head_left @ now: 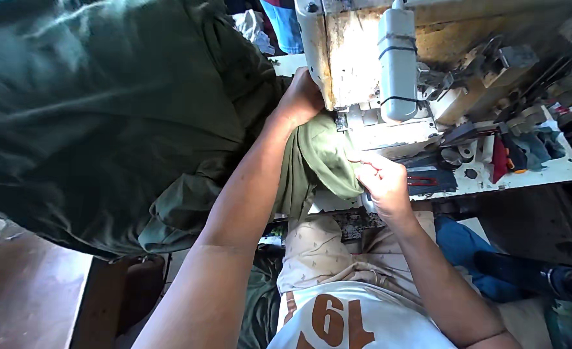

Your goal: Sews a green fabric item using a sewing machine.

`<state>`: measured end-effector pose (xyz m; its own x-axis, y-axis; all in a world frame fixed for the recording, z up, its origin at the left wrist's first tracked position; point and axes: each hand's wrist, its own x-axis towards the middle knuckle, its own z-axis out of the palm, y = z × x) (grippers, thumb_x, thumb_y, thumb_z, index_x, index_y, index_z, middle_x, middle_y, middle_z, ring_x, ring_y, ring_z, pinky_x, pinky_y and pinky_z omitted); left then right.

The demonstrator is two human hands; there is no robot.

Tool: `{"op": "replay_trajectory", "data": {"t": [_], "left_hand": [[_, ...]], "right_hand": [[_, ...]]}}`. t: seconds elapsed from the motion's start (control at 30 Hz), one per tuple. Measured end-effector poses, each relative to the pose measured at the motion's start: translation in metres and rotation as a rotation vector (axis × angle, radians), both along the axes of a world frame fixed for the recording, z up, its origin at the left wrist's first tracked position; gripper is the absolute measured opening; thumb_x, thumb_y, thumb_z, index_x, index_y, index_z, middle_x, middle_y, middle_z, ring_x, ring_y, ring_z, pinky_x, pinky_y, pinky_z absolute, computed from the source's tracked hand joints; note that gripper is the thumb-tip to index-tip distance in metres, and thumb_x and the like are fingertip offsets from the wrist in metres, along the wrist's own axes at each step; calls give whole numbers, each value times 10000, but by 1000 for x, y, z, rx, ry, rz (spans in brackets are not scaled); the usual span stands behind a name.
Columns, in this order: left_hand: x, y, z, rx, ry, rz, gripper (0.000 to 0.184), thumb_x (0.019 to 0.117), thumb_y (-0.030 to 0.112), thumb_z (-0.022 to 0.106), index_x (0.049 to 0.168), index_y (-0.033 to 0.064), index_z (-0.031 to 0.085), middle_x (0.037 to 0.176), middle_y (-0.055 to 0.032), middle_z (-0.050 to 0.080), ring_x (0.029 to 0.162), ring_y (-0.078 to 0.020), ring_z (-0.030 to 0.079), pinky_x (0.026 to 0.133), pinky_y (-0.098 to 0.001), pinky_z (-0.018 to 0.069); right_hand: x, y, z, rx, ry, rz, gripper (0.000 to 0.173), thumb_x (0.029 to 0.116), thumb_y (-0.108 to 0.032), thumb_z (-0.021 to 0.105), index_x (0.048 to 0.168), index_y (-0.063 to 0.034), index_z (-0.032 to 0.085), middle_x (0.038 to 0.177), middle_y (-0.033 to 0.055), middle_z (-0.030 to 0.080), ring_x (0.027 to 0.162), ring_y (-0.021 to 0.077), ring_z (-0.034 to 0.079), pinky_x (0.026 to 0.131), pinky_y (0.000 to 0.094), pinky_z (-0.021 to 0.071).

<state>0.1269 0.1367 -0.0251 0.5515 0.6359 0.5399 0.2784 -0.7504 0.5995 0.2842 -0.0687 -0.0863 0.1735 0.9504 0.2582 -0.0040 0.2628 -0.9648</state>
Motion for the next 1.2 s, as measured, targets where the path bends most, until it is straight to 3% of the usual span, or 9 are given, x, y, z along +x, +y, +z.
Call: {"op": "replay_trajectory", "data": {"t": [0.1, 0.6, 0.9, 1.1, 1.2], "left_hand": [[-1, 5, 3, 53, 33, -28, 275, 851, 123, 776, 1093, 17, 701, 1022, -17, 728, 991, 25, 658, 933, -182, 516], [4, 8, 15, 101, 79, 5, 310, 827, 156, 799, 1085, 18, 698, 983, -13, 720, 942, 47, 647, 891, -145, 501], [5, 7, 20, 192, 159, 70, 319, 859, 188, 775, 1113, 12, 699, 1019, -79, 719, 983, -45, 661, 929, -219, 494], [4, 0, 26, 140, 272, 122, 342, 912, 201, 736, 1167, -22, 688, 1117, -194, 714, 1080, -254, 683, 1001, -425, 500], [-2, 1, 21, 94, 261, 129, 373, 895, 208, 762, 1189, -7, 681, 1148, -182, 713, 1115, -260, 679, 1015, -451, 505]], "right_hand": [[1, 3, -1, 26, -17, -9, 296, 937, 33, 612, 1189, -53, 742, 672, 47, 586, 505, 109, 479, 450, 260, 426], [-6, 3, 0, 2, 61, 29, 267, 948, 29, 625, 1179, -36, 741, 759, 83, 668, 576, 130, 583, 515, 282, 520], [-8, 3, 2, 0, 64, 48, 264, 939, 35, 633, 1171, -32, 741, 823, 95, 697, 604, 135, 607, 534, 280, 534], [-7, 2, -3, -1, 33, 29, 279, 946, 16, 632, 1189, -57, 750, 830, 89, 704, 609, 138, 616, 544, 292, 548], [-7, 0, -5, -2, 49, 55, 269, 957, 4, 628, 1193, -64, 737, 808, 92, 672, 596, 144, 586, 537, 294, 525]]}}
